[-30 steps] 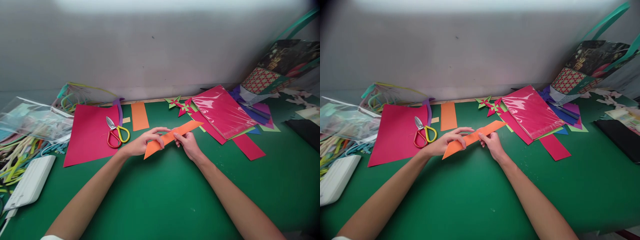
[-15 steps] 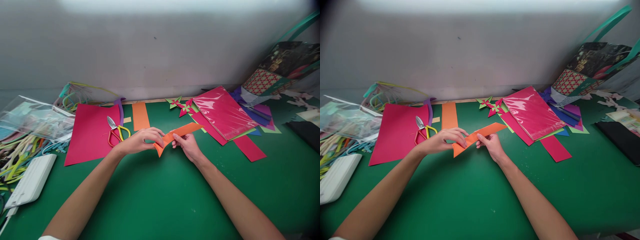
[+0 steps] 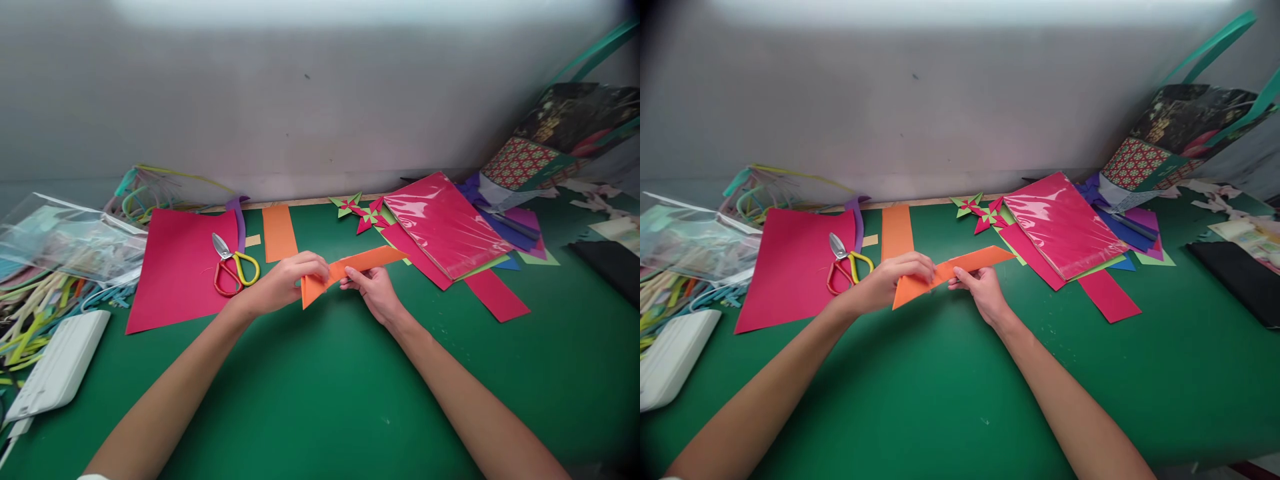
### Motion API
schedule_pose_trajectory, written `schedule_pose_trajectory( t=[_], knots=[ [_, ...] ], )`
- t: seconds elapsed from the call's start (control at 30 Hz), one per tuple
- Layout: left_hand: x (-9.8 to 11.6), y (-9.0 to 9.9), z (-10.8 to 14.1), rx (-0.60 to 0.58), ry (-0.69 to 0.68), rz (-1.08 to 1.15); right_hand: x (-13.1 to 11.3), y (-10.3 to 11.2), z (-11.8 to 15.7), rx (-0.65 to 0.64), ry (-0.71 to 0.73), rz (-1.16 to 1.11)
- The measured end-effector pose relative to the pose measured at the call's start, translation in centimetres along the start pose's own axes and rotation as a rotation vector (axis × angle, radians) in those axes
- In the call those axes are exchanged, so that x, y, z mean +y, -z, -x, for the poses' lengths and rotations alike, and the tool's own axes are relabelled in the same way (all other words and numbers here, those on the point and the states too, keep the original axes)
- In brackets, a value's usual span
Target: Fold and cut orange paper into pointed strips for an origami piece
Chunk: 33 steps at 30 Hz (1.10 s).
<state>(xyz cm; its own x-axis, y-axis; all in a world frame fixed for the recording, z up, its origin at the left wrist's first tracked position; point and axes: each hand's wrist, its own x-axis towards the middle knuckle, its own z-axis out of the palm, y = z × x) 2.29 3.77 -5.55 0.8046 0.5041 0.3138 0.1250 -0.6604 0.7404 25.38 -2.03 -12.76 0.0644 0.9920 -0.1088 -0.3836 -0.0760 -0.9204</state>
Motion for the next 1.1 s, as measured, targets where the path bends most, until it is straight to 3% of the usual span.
schedule_pose_trajectory(
  t=[0.17,0.33,0.47,0.67,0.83,1.1],
  knots=[
    [0.3,-0.2,-0.1,0.036,-0.002,-0.014,-0.4,-0.3,0.3,-0.042,0.011,-0.010],
    [-0.3,-0.9,0.1,0.156,0.130,0.111,-0.8,-0.5,0.6,-0.104,0.024,0.033],
    [-0.7,-1.3,0.2,0.231,0.186,0.188,-0.8,-0.6,0.8,-0.082,0.074,0.069],
    [-1.2,-2.2,-0.1,0.307,0.195,0.102,-0.9,-0.8,0.9,-0.085,0.121,0.108],
    [-1.3,-2.9,-0.4,0.353,0.326,0.102,-0.8,-0.9,0.9,-0.102,0.106,0.152],
    [-1.6,-3.7,-0.8,0.414,0.396,0.361,-0.4,-1.0,0.8,-0.076,0.098,0.112]
  ],
)
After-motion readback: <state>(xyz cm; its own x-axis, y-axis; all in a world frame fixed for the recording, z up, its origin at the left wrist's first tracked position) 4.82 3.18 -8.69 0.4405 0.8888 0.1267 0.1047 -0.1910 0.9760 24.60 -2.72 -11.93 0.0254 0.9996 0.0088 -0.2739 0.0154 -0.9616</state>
